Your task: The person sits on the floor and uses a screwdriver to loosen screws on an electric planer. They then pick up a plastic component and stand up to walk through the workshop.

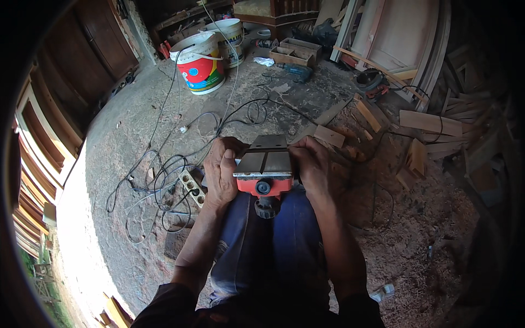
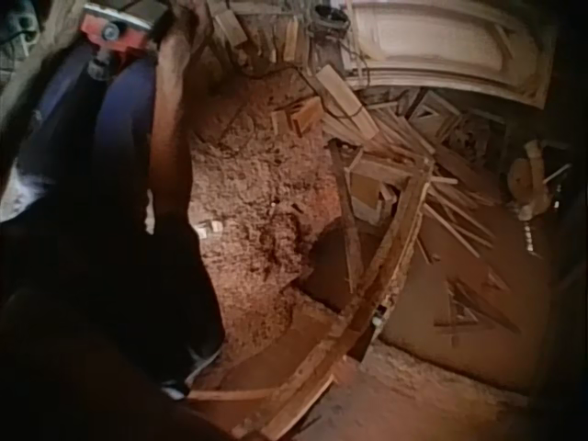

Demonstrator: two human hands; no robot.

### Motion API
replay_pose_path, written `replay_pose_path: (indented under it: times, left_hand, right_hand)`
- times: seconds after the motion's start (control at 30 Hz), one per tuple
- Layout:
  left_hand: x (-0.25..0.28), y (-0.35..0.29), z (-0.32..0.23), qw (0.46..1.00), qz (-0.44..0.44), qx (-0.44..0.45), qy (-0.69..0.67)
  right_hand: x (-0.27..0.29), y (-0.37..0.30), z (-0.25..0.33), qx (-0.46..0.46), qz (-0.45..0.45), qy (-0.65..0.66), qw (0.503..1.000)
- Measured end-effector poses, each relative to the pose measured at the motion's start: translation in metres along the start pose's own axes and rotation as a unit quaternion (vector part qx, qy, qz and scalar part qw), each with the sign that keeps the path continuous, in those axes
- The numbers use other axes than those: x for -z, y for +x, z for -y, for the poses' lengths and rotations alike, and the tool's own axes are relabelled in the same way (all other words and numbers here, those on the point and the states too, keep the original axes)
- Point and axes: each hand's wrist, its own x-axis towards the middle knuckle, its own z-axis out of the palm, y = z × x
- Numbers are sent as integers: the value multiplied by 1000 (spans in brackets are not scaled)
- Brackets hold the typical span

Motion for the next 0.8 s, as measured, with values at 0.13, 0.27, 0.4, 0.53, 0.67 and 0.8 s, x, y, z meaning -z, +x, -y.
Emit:
replay_pose_path:
  times: [0.13, 0.27, 0.4, 0.53, 0.67, 0.8]
  left_hand:
    - [-8, -3, -3, 997, -47, 45, -48]
    - [-5, -1, -2, 999, -24, 31, -23]
    - [-4, -2, 0, 999, -18, 26, -24]
    - [-3, -1, -5, 999, -6, 39, -27]
    - [-3, -3, -4, 999, -10, 39, -31]
    - [-3, -4, -6, 999, -12, 33, -35]
  right_hand:
    - [1, 0, -3, -5, -5, -15, 1000]
    - [1, -1, -1, -24, -7, -13, 1000]
    - [-1, -1, 0, -29, -14, -12, 999]
    - [0, 1, -1, -24, -12, -3, 1000]
    - [1, 2, -5, -7, -10, -6, 1000]
    - [3, 2, -10, -7, -1, 5, 1000]
